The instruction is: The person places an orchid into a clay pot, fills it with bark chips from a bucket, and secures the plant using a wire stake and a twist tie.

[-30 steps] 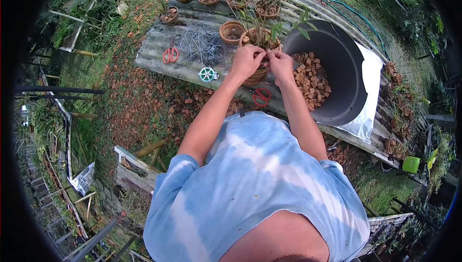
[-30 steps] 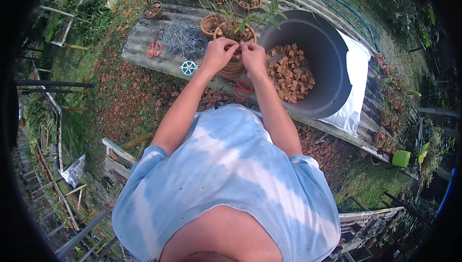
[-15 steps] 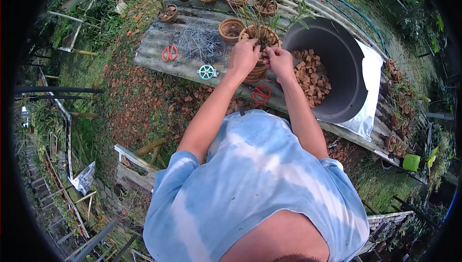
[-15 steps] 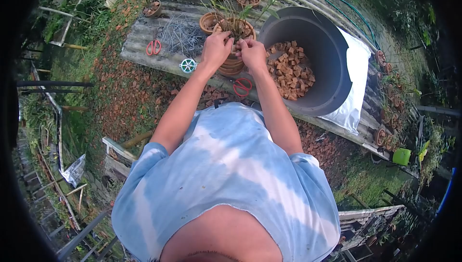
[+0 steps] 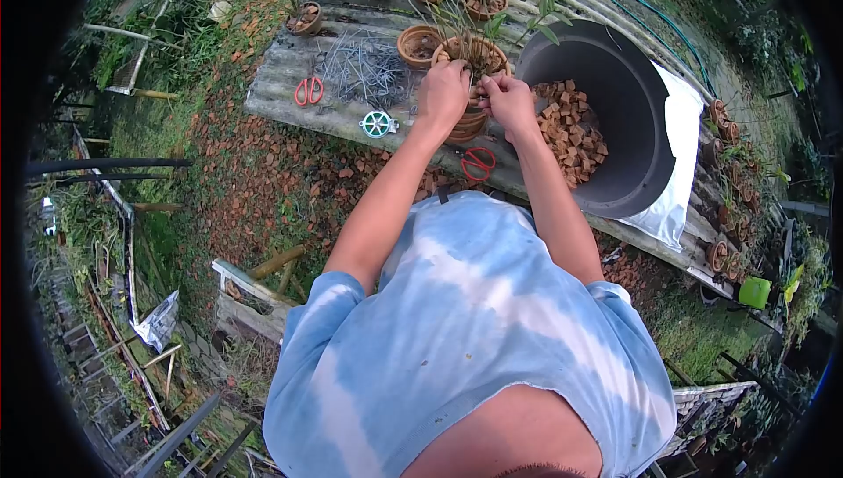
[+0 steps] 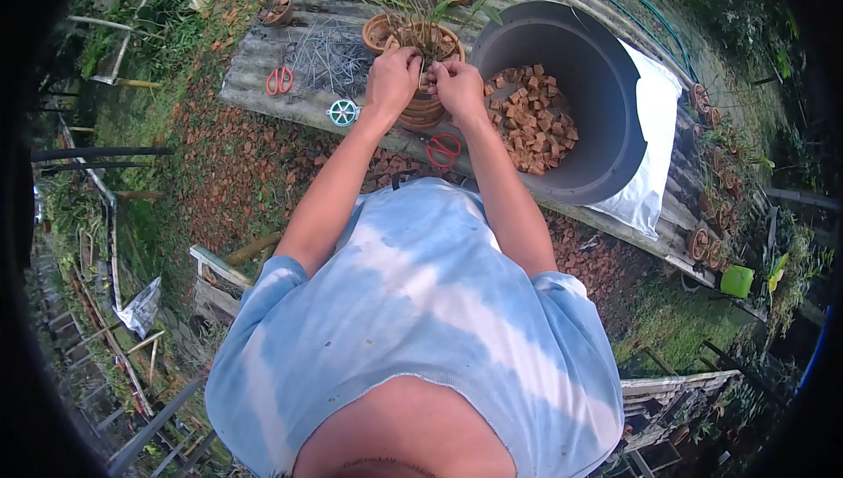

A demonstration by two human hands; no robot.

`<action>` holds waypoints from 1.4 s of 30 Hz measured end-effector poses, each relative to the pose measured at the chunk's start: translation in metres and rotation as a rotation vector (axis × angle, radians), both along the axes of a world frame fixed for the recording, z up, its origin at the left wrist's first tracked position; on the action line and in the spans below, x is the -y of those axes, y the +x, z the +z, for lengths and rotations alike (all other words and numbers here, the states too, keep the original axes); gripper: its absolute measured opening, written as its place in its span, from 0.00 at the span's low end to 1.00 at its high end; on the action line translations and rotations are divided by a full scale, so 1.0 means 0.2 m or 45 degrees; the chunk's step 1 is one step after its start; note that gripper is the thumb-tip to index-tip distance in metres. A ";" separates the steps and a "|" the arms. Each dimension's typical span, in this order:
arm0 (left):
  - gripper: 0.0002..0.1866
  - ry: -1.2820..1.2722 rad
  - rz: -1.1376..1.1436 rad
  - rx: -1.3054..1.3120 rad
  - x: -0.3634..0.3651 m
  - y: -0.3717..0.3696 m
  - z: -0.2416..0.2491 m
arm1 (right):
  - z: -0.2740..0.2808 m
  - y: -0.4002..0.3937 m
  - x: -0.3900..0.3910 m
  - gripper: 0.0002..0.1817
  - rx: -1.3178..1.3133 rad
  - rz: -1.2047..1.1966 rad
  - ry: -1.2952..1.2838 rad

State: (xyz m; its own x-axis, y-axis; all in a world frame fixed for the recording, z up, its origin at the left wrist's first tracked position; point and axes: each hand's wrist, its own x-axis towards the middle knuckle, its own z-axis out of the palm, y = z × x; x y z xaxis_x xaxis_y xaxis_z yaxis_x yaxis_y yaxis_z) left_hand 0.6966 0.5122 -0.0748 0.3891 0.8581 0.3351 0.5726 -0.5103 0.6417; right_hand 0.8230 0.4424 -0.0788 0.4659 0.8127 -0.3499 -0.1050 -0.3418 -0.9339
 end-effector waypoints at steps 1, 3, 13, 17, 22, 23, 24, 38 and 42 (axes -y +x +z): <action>0.12 -0.003 -0.005 -0.031 0.00 0.00 0.00 | 0.00 0.00 0.00 0.13 0.001 -0.003 0.005; 0.11 -0.067 0.006 -0.089 -0.01 0.01 0.01 | 0.00 0.00 0.00 0.13 0.002 -0.007 0.010; 0.11 -0.036 0.123 -0.203 0.03 0.05 -0.01 | -0.02 0.01 0.00 0.13 0.036 0.007 0.009; 0.10 -0.029 0.067 -0.003 0.03 0.01 0.00 | -0.03 0.02 0.00 0.13 0.047 0.014 0.001; 0.10 0.109 -0.015 0.135 0.00 -0.08 -0.04 | -0.02 0.01 0.01 0.13 0.050 0.014 -0.004; 0.11 0.083 0.003 0.131 -0.02 -0.10 -0.07 | -0.02 0.02 0.00 0.13 0.045 0.019 0.002; 0.11 0.075 -0.018 0.115 -0.02 -0.11 -0.05 | -0.02 0.02 0.00 0.13 0.040 0.024 0.009; 0.13 0.025 -0.088 0.121 -0.01 -0.10 -0.05 | 0.01 0.03 0.02 0.14 0.014 0.057 -0.004; 0.12 0.095 -0.051 0.057 -0.01 -0.07 -0.04 | -0.01 0.03 0.01 0.14 0.014 0.064 0.010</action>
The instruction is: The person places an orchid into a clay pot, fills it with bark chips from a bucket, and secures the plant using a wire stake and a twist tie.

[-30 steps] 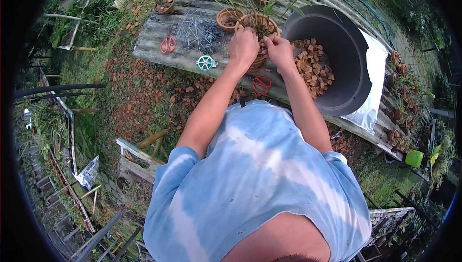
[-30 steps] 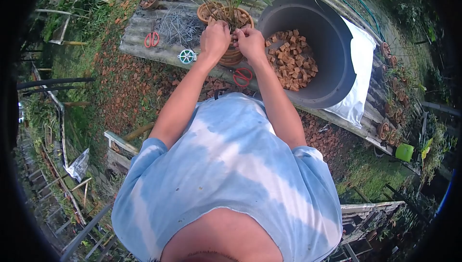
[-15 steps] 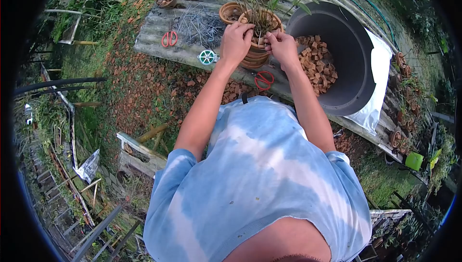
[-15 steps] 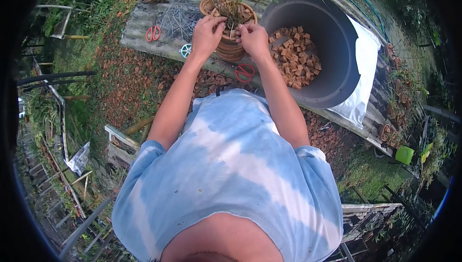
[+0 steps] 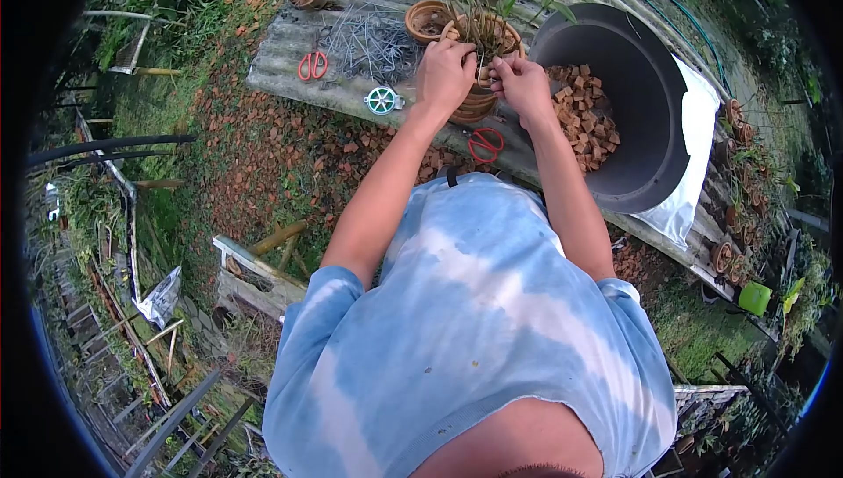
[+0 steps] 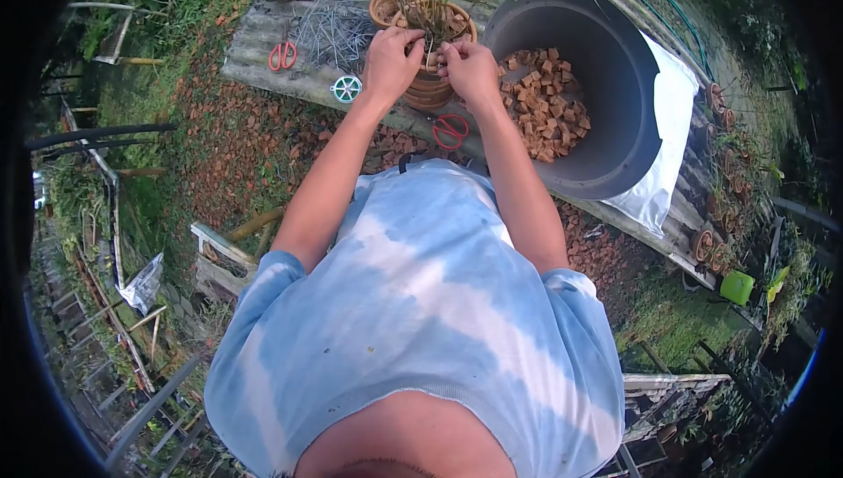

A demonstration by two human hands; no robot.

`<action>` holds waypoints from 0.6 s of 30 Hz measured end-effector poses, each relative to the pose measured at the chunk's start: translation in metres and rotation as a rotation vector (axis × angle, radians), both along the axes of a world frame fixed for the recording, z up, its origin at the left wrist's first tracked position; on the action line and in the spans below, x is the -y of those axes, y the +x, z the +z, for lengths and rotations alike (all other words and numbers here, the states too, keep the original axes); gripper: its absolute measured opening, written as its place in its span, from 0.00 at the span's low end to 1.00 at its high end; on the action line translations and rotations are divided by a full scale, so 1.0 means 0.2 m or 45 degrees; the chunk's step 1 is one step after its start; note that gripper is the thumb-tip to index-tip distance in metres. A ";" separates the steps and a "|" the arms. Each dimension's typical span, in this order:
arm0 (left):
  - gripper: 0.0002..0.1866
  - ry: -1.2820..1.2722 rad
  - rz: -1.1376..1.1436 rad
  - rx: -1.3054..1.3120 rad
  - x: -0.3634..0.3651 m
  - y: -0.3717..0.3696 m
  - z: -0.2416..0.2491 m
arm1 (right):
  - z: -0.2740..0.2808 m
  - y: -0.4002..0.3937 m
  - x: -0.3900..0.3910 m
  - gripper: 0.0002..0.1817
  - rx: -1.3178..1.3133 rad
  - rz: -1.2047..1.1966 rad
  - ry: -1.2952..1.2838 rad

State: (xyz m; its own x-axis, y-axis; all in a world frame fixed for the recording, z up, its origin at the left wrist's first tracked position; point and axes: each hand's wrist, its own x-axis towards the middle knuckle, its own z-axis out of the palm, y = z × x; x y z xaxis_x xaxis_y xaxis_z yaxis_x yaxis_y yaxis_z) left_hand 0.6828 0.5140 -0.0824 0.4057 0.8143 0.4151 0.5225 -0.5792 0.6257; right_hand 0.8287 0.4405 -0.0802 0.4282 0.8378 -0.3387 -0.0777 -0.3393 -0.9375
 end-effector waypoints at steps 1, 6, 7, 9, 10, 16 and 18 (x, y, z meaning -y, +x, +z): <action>0.12 -0.040 0.023 -0.031 0.00 0.01 0.02 | 0.00 0.00 0.00 0.14 0.000 -0.003 0.001; 0.14 -0.101 0.125 -0.109 0.00 0.04 0.06 | 0.02 0.00 0.00 0.13 0.034 0.033 -0.073; 0.14 -0.229 0.134 -0.113 0.00 0.05 0.08 | 0.02 0.00 0.00 0.12 0.037 0.033 -0.073; 0.14 -0.483 0.150 -0.120 -0.02 0.06 0.13 | 0.02 0.00 0.00 0.12 0.045 0.034 -0.072; 0.14 -0.429 0.179 -0.133 -0.02 0.07 0.11 | 0.01 0.00 0.00 0.12 0.051 0.035 -0.065; 0.16 -0.414 0.248 -0.221 -0.03 0.10 0.09 | 0.00 -0.01 -0.01 0.12 0.129 0.010 -0.012; 0.16 -0.460 0.215 -0.183 -0.03 0.09 0.10 | 0.00 -0.02 -0.01 0.13 0.135 -0.046 0.031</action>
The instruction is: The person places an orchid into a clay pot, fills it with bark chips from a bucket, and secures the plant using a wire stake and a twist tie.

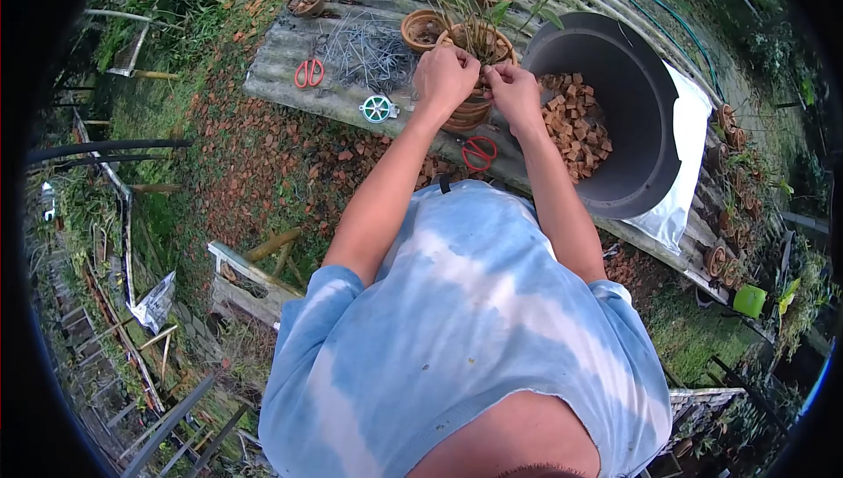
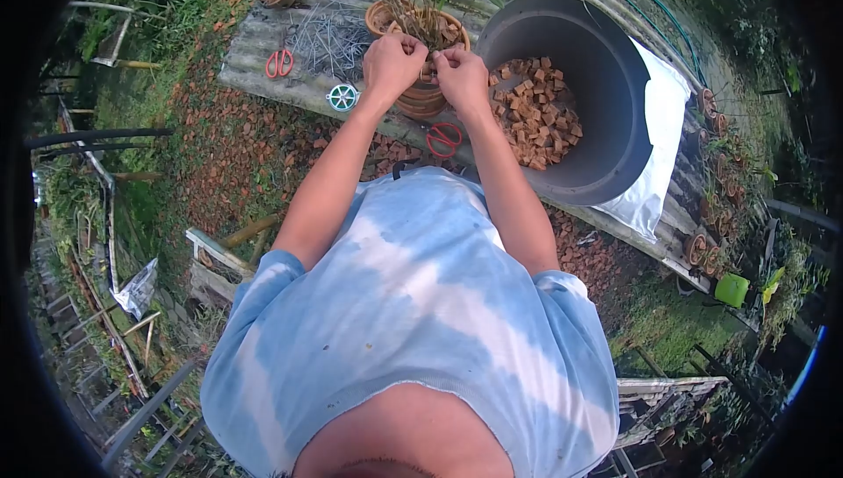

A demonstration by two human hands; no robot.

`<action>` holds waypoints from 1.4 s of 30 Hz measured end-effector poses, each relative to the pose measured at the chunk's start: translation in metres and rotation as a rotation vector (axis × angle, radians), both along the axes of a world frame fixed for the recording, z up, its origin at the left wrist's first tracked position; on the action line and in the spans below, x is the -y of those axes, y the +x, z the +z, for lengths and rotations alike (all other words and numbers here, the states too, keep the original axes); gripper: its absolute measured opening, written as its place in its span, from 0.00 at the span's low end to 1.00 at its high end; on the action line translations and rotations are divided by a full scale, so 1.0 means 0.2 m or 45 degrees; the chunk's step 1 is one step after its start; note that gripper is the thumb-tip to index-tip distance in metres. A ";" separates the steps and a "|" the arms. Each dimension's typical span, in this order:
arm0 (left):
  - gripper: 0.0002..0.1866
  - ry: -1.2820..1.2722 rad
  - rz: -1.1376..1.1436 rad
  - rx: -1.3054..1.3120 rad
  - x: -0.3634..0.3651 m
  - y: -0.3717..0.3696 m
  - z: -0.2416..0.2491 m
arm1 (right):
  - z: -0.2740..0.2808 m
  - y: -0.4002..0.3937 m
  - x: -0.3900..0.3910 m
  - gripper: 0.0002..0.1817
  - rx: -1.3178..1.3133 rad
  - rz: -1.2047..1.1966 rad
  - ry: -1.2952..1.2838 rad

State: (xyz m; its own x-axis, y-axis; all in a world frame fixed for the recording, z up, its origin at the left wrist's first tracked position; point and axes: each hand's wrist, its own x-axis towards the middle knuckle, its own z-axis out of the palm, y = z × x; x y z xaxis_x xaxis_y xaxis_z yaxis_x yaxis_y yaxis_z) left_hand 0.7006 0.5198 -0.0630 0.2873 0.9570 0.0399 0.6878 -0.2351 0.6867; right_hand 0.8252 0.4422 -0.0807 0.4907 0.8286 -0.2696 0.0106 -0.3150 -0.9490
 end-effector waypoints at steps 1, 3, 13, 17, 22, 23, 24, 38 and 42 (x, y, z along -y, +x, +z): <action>0.16 0.002 0.005 0.042 0.00 -0.01 0.00 | 0.00 0.00 0.00 0.14 0.015 -0.014 0.010; 0.16 0.003 0.015 0.125 0.01 -0.02 -0.01 | 0.01 -0.01 0.00 0.14 0.043 -0.043 0.027; 0.13 0.265 0.026 0.306 0.04 -0.02 -0.13 | 0.02 -0.08 0.00 0.14 -0.267 -0.202 0.163; 0.12 0.259 0.035 0.334 0.07 -0.01 -0.11 | 0.04 -0.11 0.00 0.14 -0.257 -0.266 0.205; 0.13 0.171 0.059 0.404 0.06 0.00 -0.10 | 0.04 -0.15 0.00 0.14 -0.091 -0.295 0.259; 0.13 0.169 0.061 0.402 0.07 0.00 -0.10 | 0.05 -0.15 0.00 0.14 -0.046 -0.292 0.259; 0.13 0.166 0.062 0.400 0.07 0.01 -0.09 | 0.06 -0.15 0.00 0.14 -0.001 -0.291 0.260; 0.13 0.242 0.138 0.419 0.07 0.03 -0.05 | 0.05 -0.15 -0.03 0.15 0.078 -0.348 0.350; 0.11 0.199 0.111 0.531 0.07 0.03 -0.07 | 0.02 -0.14 -0.02 0.14 0.036 -0.339 0.380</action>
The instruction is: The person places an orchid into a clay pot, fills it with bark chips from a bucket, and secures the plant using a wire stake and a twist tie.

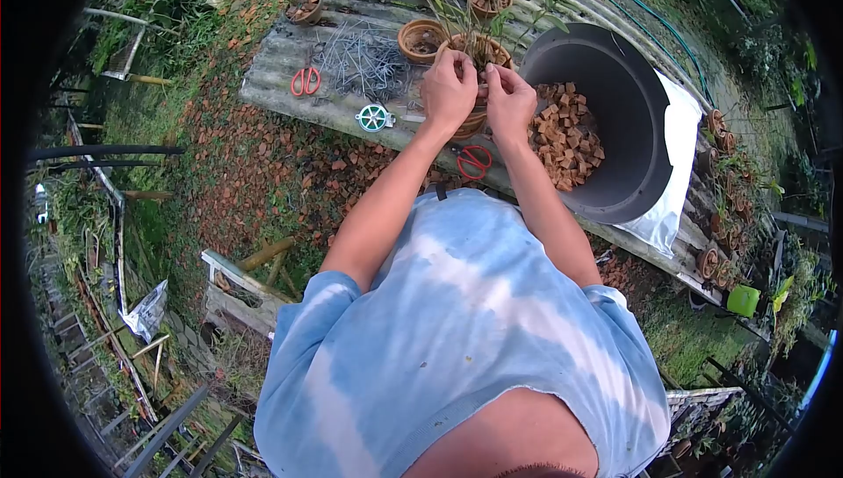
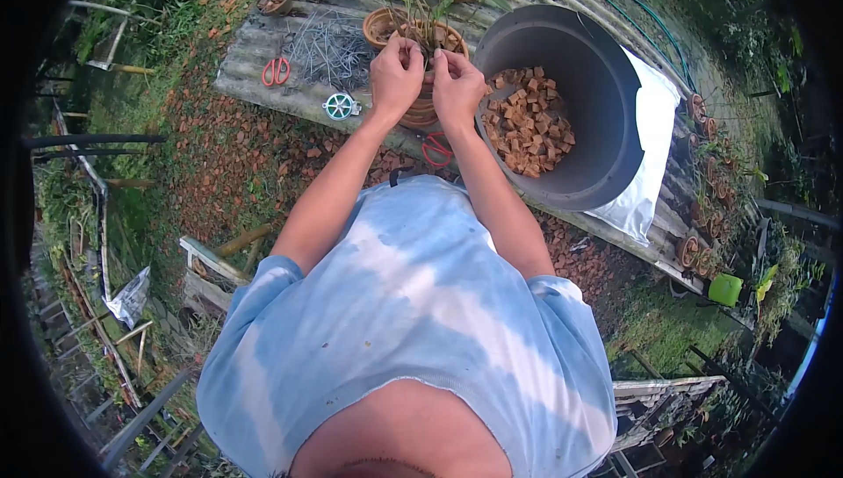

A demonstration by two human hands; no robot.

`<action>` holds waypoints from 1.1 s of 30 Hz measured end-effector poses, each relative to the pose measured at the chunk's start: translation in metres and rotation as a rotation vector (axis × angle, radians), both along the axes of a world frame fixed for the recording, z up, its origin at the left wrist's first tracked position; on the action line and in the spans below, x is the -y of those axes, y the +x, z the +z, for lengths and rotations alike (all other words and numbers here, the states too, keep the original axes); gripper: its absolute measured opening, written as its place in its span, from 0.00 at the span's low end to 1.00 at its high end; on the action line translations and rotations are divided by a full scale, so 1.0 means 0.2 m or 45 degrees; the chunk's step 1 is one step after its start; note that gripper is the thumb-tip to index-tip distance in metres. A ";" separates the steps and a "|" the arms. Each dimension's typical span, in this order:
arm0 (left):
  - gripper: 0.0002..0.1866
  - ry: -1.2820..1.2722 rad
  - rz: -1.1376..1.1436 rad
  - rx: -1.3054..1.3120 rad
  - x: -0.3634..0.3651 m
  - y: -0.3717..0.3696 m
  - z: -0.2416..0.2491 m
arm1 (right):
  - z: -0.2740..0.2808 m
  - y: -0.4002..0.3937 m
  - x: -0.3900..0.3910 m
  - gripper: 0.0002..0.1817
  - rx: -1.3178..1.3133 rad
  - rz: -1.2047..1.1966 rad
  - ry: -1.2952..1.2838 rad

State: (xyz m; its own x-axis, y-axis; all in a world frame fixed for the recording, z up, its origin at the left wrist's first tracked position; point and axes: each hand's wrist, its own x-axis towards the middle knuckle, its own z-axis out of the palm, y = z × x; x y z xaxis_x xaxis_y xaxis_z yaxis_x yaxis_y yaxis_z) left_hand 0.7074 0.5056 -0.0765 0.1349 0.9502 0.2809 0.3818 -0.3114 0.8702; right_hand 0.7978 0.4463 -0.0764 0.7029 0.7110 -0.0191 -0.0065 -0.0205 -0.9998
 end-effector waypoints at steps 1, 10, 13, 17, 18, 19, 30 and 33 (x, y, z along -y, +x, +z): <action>0.11 0.012 -0.011 0.007 0.00 0.00 -0.01 | -0.01 0.00 0.00 0.14 -0.005 0.017 0.013; 0.10 0.064 -0.178 0.011 -0.01 -0.05 -0.08 | 0.00 0.02 0.04 0.13 -0.237 0.201 -0.020; 0.11 0.003 -0.238 0.022 -0.01 -0.06 -0.04 | 0.05 0.03 0.05 0.14 -0.309 0.232 -0.112; 0.11 0.031 -0.277 0.012 0.00 -0.05 0.00 | 0.03 0.06 0.03 0.15 -0.301 0.229 -0.172; 0.11 0.054 -0.276 -0.009 0.00 -0.04 0.00 | 0.03 0.06 0.03 0.16 -0.320 0.226 -0.174; 0.10 0.077 -0.277 -0.036 -0.01 -0.04 0.00 | 0.02 0.07 0.03 0.16 -0.338 0.237 -0.174; 0.10 0.203 -0.301 -0.137 0.01 -0.04 0.00 | 0.02 0.12 0.03 0.17 -0.517 0.306 -0.215; 0.09 0.189 -0.324 -0.127 0.02 -0.05 0.01 | 0.02 0.13 0.03 0.17 -0.537 0.315 -0.203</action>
